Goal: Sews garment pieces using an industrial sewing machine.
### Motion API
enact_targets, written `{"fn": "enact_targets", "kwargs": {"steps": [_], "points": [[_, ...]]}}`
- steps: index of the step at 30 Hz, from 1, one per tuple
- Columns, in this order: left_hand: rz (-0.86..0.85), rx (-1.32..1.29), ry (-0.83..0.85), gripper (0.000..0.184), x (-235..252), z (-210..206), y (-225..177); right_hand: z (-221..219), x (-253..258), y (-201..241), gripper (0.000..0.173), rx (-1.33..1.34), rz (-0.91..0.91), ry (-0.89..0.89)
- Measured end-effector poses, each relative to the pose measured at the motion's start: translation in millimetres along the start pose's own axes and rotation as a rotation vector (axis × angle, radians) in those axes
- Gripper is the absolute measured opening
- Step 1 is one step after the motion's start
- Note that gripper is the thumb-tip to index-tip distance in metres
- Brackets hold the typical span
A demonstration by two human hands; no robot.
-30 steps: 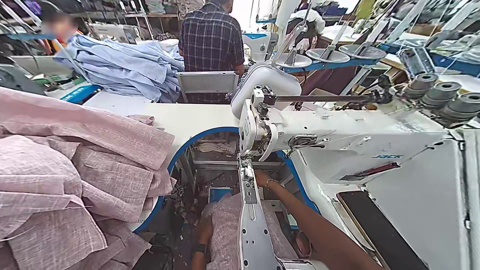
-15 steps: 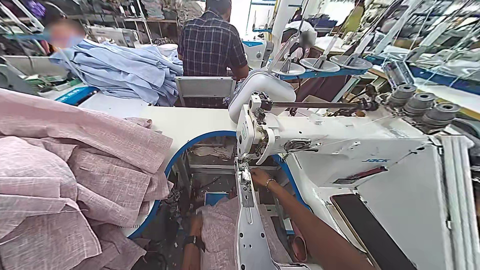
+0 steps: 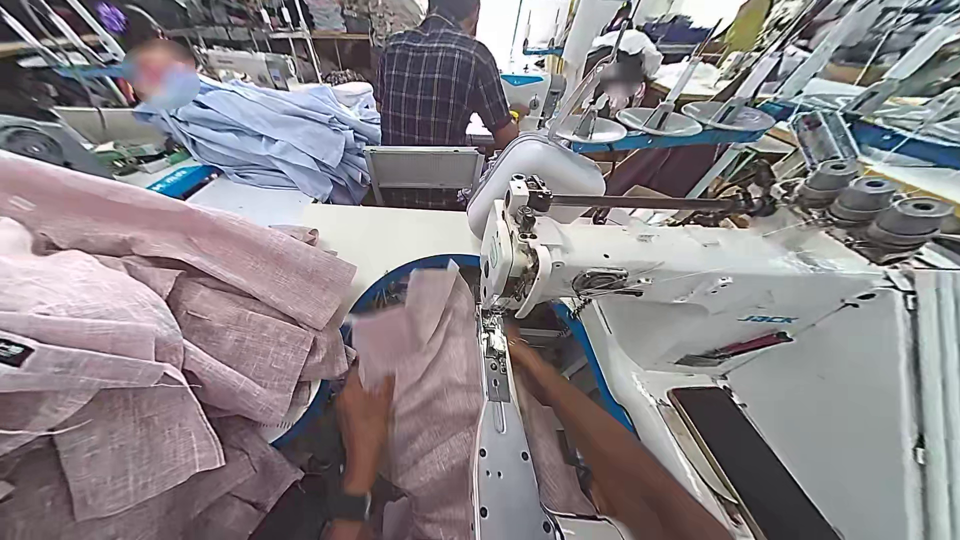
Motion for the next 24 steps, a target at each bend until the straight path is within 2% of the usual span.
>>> {"fn": "enact_targets", "kwargs": {"steps": [2, 4, 5, 6, 8, 9, 10, 11, 12, 13, 14, 16, 17, 19, 20, 21, 22, 23, 24], "points": [[0.103, 0.156, -0.048, 0.049, -32, 2, 29, 17, -3, -3, 0.039, -0.636, 0.056, 0.240], [0.238, 0.267, 0.113, 0.042, -63, 4, 54, 24, -52, -17, 0.037, -0.888, -0.018, 0.478], [0.268, 0.297, 0.251, 0.037, -66, 3, 56, 31, -75, -22, 0.036, -0.911, -0.055, 0.489], [0.235, 0.275, 0.381, 0.031, -63, 1, 52, 40, -90, -22, 0.037, -0.872, -0.080, 0.415], [0.088, 0.010, 0.575, 0.017, -58, -4, 24, 47, -119, -14, 0.034, -0.606, 0.021, 0.091], [0.025, -0.215, 0.672, 0.015, -58, -8, 0, 42, -134, -3, 0.033, -0.459, 0.164, -0.072], [-0.012, -0.445, 0.826, 0.024, -56, -11, -27, 30, -147, 9, 0.035, -0.360, 0.376, -0.227], [-0.006, -0.625, 1.011, 0.038, -58, -11, -49, 15, -160, 16, 0.035, -0.335, 0.595, -0.343], [0.034, -0.754, 1.128, 0.043, -63, -13, -63, 4, -170, 14, 0.028, -0.375, 0.803, -0.441], [0.042, -0.787, 1.119, 0.046, -63, -17, -70, 0, -171, 5, 0.020, -0.431, 0.966, -0.506], [-0.012, -0.719, 0.971, 0.041, -58, -22, -71, 0, -167, -5, 0.016, -0.452, 1.056, -0.547], [-0.298, -0.368, 0.519, 0.032, -41, -48, -64, -2, -159, -15, 0.021, -0.416, 1.117, -0.538], [-0.424, -0.232, 0.384, 0.029, -39, -65, -60, -6, -160, -16, 0.020, -0.399, 1.126, -0.520], [-0.533, -0.043, 0.291, 0.036, -48, -86, -65, -6, -160, -8, 0.019, -0.409, 1.050, -0.517], [-0.511, 0.048, 0.327, 0.045, -57, -85, -72, 6, -158, -5, 0.026, -0.447, 0.876, -0.491], [-0.474, 0.149, 0.397, 0.053, -64, -79, -76, 23, -154, -3, 0.044, -0.456, 0.585, -0.380], [-0.431, 0.233, 0.467, 0.058, -70, -74, -76, 45, -142, -6, 0.053, -0.462, 0.282, -0.243], [-0.405, 0.294, 0.524, 0.061, -69, -72, -74, 63, -124, -12, 0.049, -0.469, 0.056, -0.122], [-0.395, 0.314, 0.547, 0.063, -66, -71, -73, 71, -111, -17, 0.041, -0.487, -0.044, -0.064]]}}
Point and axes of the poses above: each hand's wrist, its own x-axis towards the middle knuckle, its own z-axis out of the back of the hand, y = z × x, the point moved 1 cm from there along x, towards the middle knuckle, and after that the axes turned 4 degrees about -y, right-handed, at the moved point
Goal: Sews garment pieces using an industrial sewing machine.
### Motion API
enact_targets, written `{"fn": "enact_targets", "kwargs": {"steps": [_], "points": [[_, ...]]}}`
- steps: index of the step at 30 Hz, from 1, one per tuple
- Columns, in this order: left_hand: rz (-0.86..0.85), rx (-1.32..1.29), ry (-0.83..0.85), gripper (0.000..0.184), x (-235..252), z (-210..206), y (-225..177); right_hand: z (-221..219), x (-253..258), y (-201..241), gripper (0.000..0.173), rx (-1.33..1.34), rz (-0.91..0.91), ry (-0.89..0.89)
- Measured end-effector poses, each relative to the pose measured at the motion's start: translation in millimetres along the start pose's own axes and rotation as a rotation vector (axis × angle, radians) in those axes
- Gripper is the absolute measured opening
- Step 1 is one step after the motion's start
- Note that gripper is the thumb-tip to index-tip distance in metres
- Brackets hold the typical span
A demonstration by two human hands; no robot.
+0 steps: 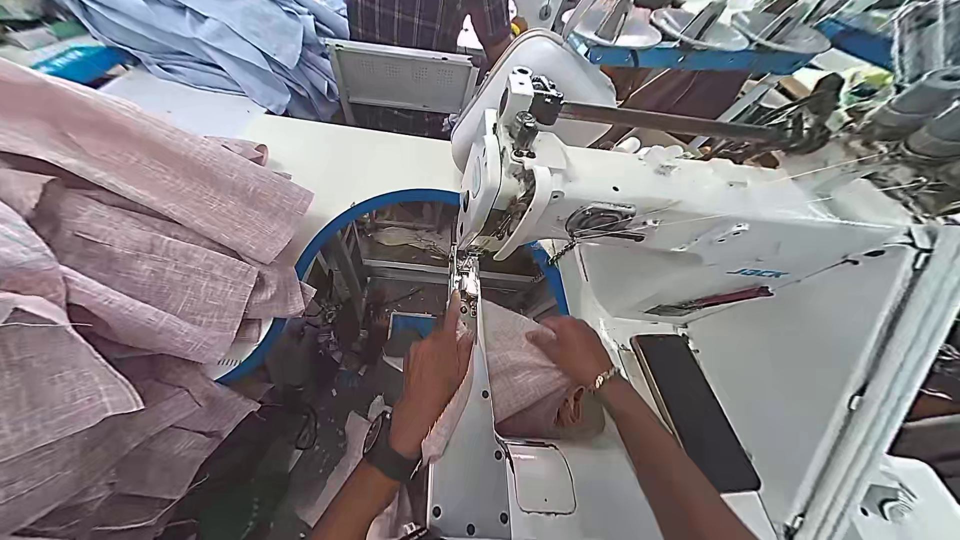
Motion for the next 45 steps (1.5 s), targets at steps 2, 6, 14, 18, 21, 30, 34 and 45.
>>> {"fn": "enact_targets", "kwargs": {"steps": [2, 6, 14, 18, 21, 30, 34, 45], "points": [[-0.004, -0.070, -0.099, 0.070, 17, 1, -2, 13, 5, 19, 0.034, -0.042, 0.048, -0.020], [-0.165, -0.143, -0.294, 0.048, 13, -4, 3, -8, -25, 65, 0.026, 0.139, 0.272, -0.317], [-0.392, -0.007, -0.420, 0.033, 20, -15, 17, -27, -15, 39, 0.018, 0.580, 0.528, -0.403], [-0.423, 0.032, -0.475, 0.028, 22, -16, 14, -20, -20, 40, 0.019, 0.422, 0.352, -0.424], [-0.436, -0.053, -0.457, 0.028, 19, -20, 16, -25, -13, 37, 0.016, 0.498, 0.562, -0.510], [-0.367, -0.253, -0.384, 0.039, 15, -15, 16, -36, -19, 46, 0.014, 0.163, 0.680, -0.449], [-0.337, -0.329, -0.383, 0.045, 14, -16, 17, -46, -13, 66, 0.051, 0.078, 0.558, -0.518], [-0.415, -0.338, -0.496, 0.028, 14, -25, 17, -58, 2, 77, 0.012, 0.687, 0.404, -0.541]]}}
Point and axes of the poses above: each hand's wrist, its own x-axis towards the middle knuckle, its own z-axis out of the back of the hand, y = z × x, the point moved 1 cm from there along x, towards the middle knuckle, and after that the axes turned 4 degrees about -y, right-handed, at the moved point
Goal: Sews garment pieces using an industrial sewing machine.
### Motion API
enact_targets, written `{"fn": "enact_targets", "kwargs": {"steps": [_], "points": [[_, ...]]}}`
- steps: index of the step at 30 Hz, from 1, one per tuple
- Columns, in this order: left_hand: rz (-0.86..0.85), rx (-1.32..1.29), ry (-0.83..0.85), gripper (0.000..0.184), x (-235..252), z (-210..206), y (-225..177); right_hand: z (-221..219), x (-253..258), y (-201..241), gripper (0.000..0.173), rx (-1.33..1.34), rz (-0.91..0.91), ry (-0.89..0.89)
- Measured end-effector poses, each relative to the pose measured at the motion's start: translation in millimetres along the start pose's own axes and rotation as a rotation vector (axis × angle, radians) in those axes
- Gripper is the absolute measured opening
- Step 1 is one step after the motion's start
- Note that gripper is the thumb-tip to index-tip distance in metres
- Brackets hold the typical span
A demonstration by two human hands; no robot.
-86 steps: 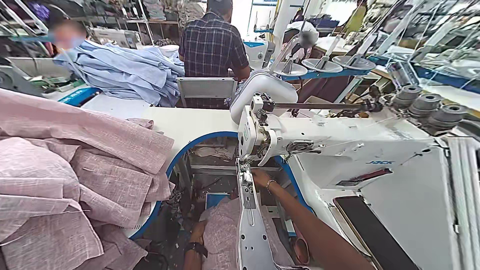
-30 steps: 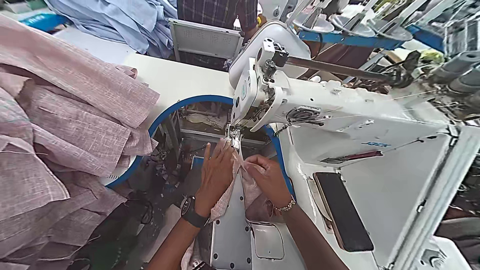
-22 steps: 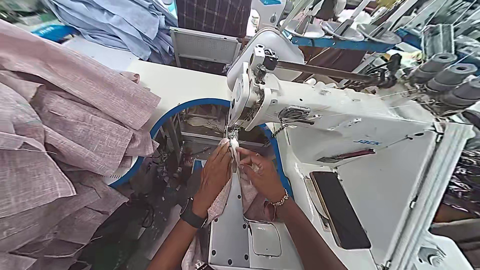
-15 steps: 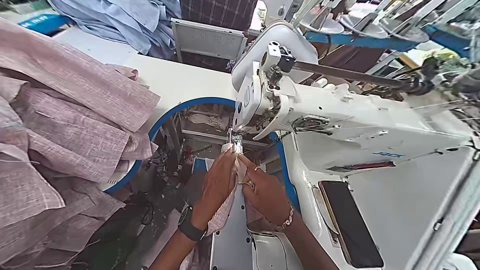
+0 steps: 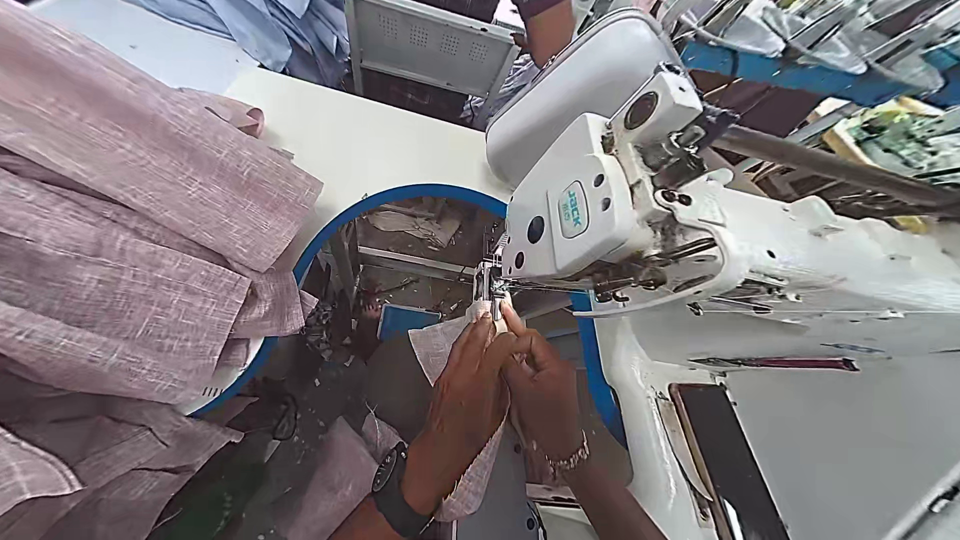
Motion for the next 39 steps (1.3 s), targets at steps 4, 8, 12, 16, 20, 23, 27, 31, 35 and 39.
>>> {"fn": "enact_targets", "kwargs": {"steps": [4, 8, 12, 16, 20, 23, 27, 31, 35, 39], "points": [[0.013, -0.005, 0.026, 0.026, 8, -1, 2, -2, 3, -5, 0.014, -0.083, 0.087, -0.036], [0.004, 0.021, 0.023, 0.021, 6, -1, 0, 8, -5, -4, 0.018, 0.056, -0.032, 0.006], [-0.025, 0.046, 0.006, 0.024, 14, -6, 3, 10, 2, -5, 0.019, 0.207, -0.086, 0.028], [-0.009, 0.043, 0.024, 0.026, 15, -6, 2, 7, -1, -4, 0.017, 0.147, -0.048, 0.018], [0.063, 0.019, 0.031, 0.026, 19, -9, 5, -6, -6, 0, 0.016, -0.159, 0.106, -0.068], [0.096, -0.021, 0.016, 0.018, 29, -12, 9, -14, -2, 10, 0.018, -0.329, 0.226, -0.134], [0.248, -0.106, 0.070, 0.025, 23, 2, 4, 7, -16, 30, 0.020, -0.581, 0.239, -0.085], [0.497, -0.138, 0.448, 0.036, -14, 67, -32, 80, -69, 16, 0.028, -0.631, 0.184, 0.166], [0.107, 0.009, 0.118, 0.020, -46, 51, -29, 78, -86, 32, 0.020, -0.490, 0.329, 0.476], [0.091, -0.048, 0.034, 0.023, -36, 31, -18, 43, -106, 81, 0.020, -0.670, 0.162, 0.633]]}}
Point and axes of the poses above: each hand's wrist, its own x-axis towards the middle knuckle, its own z-axis out of the back of the hand, y = z × x, the point moved 1 cm from there along x, towards the middle knuckle, and after that the axes turned 4 degrees about -y, right-handed, at the moved point
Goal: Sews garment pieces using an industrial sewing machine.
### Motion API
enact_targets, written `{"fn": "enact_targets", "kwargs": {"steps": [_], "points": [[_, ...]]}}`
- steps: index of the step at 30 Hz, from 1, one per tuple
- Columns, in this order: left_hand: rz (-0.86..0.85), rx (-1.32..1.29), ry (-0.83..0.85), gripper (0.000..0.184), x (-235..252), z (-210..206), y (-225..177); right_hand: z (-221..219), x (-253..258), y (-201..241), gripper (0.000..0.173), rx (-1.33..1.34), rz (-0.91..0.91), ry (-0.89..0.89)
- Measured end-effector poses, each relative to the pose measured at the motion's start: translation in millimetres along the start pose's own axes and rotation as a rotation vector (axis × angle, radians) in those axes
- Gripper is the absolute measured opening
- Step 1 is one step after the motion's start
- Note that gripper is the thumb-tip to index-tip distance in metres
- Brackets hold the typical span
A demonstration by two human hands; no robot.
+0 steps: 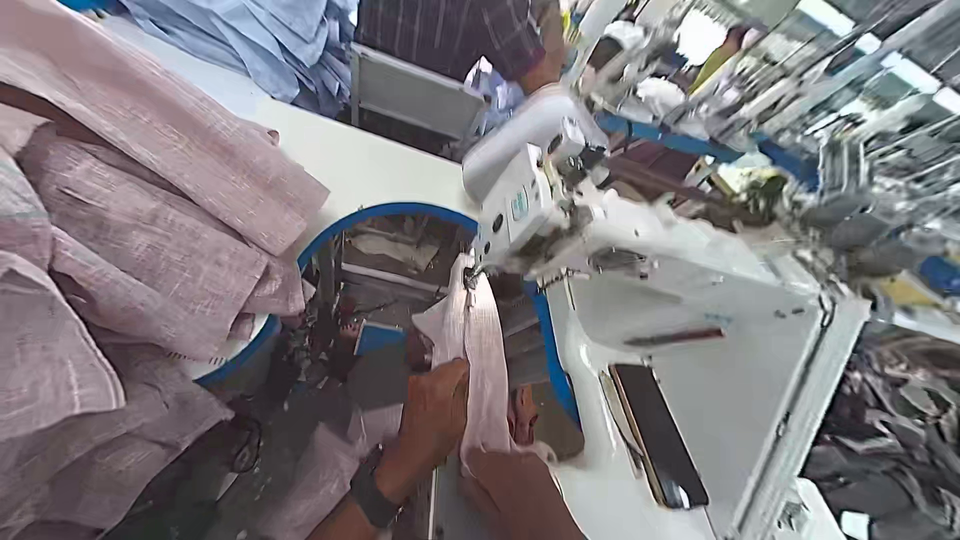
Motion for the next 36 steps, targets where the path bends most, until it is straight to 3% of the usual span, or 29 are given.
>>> {"fn": "enact_targets", "kwargs": {"steps": [3, 6, 8, 11, 13, 17, 19, 24, 27, 31, 36], "points": [[0.182, -0.079, 0.194, 0.025, 4, 12, -6, 39, 0, 8, 0.029, -0.128, -0.074, -0.038], [0.284, -0.075, 0.321, 0.026, -5, 30, -24, 56, 10, 10, 0.027, -0.205, -0.082, 0.100], [0.210, -0.092, 0.249, 0.023, -10, 30, -18, 48, 18, -3, 0.027, -0.157, -0.115, 0.229], [0.008, -0.090, 0.003, 0.024, -13, 9, -4, 53, 23, -6, 0.034, -0.164, -0.129, 0.278], [0.000, -0.084, -0.084, 0.025, -5, -4, -1, 60, 30, -7, 0.036, -0.205, -0.129, 0.294], [0.143, -0.011, 0.087, 0.029, -13, 17, -18, 64, 27, -18, 0.034, -0.214, -0.102, 0.323], [0.109, -0.054, 0.131, 0.031, -23, 27, -18, 63, 23, -23, 0.031, -0.196, -0.068, 0.342], [-0.127, -0.160, -0.083, 0.030, -17, 7, 0, 68, 28, -20, 0.031, -0.232, -0.022, 0.381], [-0.098, -0.050, -0.128, 0.026, -9, 2, -4, 69, 21, -17, 0.029, -0.266, 0.030, 0.301], [0.005, 0.115, 0.022, 0.028, -23, 27, -21, 58, 4, -2, 0.022, -0.314, 0.012, 0.118], [-0.100, 0.022, 0.080, 0.026, -16, 28, -11, 32, 5, 10, 0.013, -0.409, 0.023, -0.209]]}}
Point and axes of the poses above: each hand's wrist, its own x-axis towards the middle knuckle, its own z-axis out of the back of the hand, y = z × x, the point moved 1 cm from there along x, towards the middle knuckle, and after that the axes turned 4 degrees about -y, right-handed, at the moved point
